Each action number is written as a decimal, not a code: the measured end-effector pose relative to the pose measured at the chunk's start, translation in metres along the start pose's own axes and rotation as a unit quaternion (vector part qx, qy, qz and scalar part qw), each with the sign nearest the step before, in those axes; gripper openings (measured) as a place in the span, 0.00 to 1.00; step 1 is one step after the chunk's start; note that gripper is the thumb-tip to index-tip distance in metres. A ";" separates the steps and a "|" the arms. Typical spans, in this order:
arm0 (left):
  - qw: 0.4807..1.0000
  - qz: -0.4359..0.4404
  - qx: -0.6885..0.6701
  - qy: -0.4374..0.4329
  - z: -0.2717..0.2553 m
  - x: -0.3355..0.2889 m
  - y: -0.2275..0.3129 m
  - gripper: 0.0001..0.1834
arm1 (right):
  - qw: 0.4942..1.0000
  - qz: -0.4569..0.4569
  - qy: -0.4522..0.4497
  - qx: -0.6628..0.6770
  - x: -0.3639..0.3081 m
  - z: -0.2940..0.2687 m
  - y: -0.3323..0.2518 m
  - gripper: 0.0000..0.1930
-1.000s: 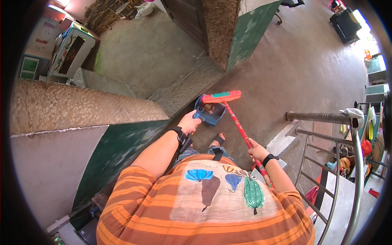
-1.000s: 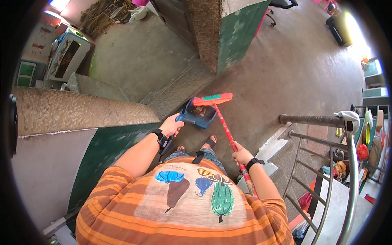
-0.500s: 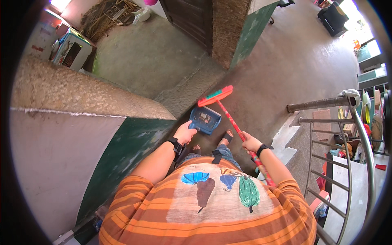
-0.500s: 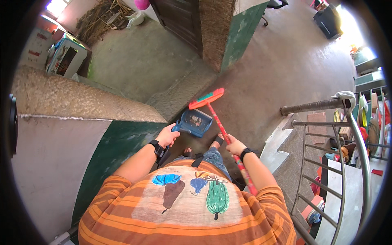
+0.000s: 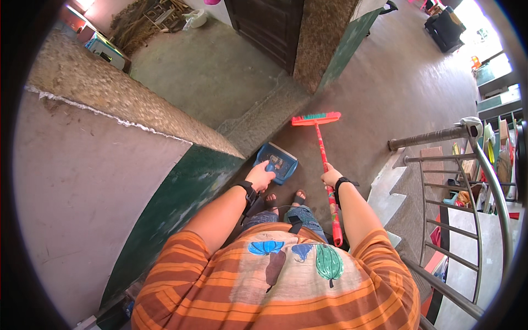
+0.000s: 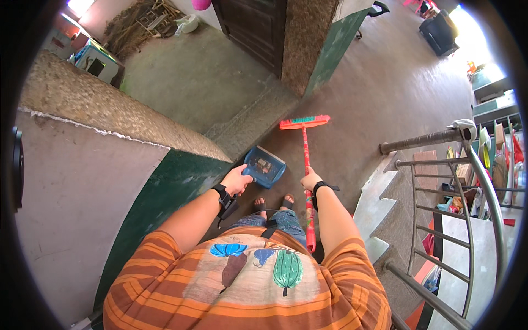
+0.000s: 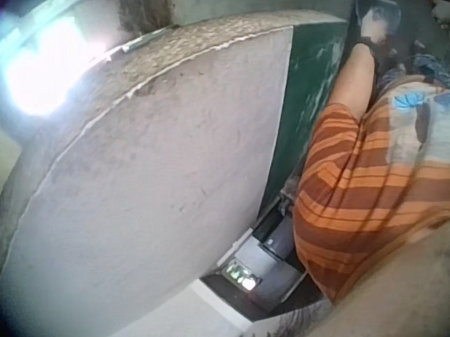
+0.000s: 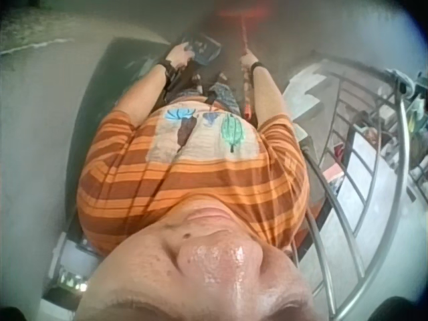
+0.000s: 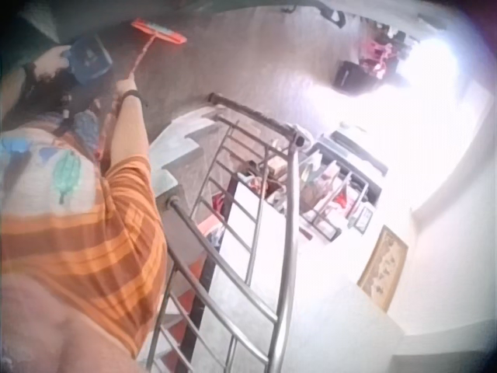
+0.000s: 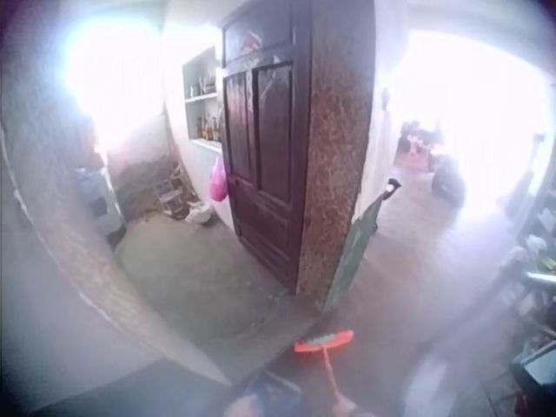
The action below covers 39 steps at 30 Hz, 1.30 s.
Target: The person sweeps the floor using a broom and a dustpan, collecting debris into the pan before moving to different areas of the room and towards the stairs.
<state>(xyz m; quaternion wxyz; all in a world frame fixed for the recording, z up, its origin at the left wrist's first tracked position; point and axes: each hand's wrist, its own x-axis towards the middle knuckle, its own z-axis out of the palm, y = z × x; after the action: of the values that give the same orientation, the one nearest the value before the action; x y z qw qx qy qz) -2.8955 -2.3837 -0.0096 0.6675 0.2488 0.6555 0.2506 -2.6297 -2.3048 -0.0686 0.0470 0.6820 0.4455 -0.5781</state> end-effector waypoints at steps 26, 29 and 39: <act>1.000 0.003 0.006 0.003 0.015 -0.027 -0.011 0.22 | 0.984 -0.034 -0.139 -0.110 -0.083 -0.019 0.094 0.36; 1.000 0.010 0.006 0.019 0.014 -0.038 -0.020 0.24 | 0.989 -0.025 -0.126 -0.080 -0.112 -0.038 0.095 0.36; 0.999 -0.015 -0.005 0.034 0.016 -0.062 -0.043 0.31 | 0.989 -0.057 -0.072 -0.117 -0.042 -0.008 0.098 0.37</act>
<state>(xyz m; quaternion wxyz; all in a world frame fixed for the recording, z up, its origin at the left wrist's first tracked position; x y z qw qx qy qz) -2.8796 -2.4570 0.0086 0.6497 0.2272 0.6801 0.2526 -2.5562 -2.3822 -0.0756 0.1255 0.6016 0.5440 -0.5713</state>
